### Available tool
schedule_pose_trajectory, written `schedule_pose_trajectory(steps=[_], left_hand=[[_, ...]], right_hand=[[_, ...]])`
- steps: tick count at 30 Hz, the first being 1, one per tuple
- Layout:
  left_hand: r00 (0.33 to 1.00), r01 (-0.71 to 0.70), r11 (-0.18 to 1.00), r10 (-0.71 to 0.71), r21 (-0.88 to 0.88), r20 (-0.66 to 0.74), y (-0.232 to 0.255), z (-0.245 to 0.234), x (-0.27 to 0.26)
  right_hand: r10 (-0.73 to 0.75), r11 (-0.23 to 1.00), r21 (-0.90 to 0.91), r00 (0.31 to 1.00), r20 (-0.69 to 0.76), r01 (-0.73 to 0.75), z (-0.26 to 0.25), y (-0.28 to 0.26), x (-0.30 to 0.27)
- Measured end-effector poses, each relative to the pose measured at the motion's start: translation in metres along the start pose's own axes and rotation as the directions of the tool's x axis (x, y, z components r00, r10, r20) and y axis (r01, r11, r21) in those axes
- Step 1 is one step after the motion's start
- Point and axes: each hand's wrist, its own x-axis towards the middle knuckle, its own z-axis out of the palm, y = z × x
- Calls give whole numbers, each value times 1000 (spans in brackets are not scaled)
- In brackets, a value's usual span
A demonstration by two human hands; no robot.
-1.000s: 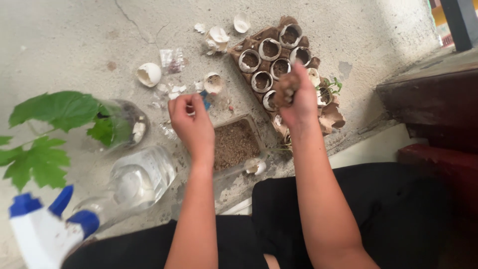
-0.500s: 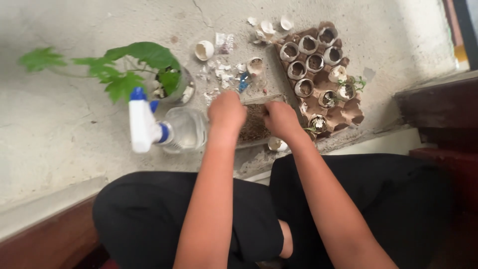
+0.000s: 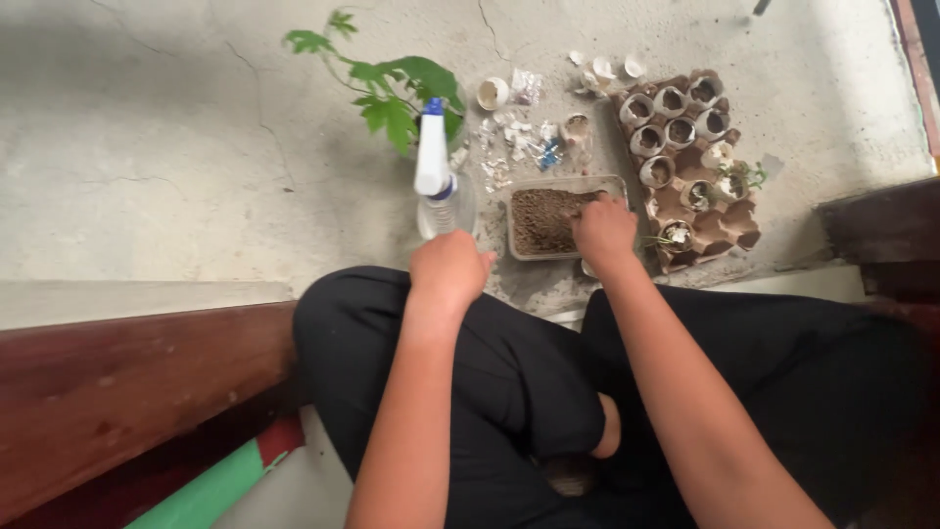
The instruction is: Planting seeds into soil-filled eggshells and egg carton segments.
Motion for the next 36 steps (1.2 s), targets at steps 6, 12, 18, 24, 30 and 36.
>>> schedule_pose_trajectory(steps=[6, 12, 18, 24, 30, 36], left_hand=[[963, 63, 996, -79, -70, -257, -54, -25, 21], [947, 24, 994, -57, -109, -317, -80, -40, 30], [956, -246, 949, 204, -196, -211, -58, -57, 30], [765, -603, 797, 577, -5, -284, 74, -42, 37], [760, -647, 757, 650, 93, -3, 144, 18, 73], [836, -549, 822, 542, 153, 86, 157, 47, 86]], right_hand=[[-315, 838, 460, 948, -31, 294, -129, -114, 2], [-253, 519, 781, 935, -248, 347, -102, -207, 17], [132, 638, 695, 842, -523, 332, -90, -197, 18], [620, 148, 967, 742, -256, 210, -107, -96, 19], [766, -283, 954, 623, 160, 103, -49, 4, 6], [747, -326, 943, 591, 305, -75, -29, 14, 19]])
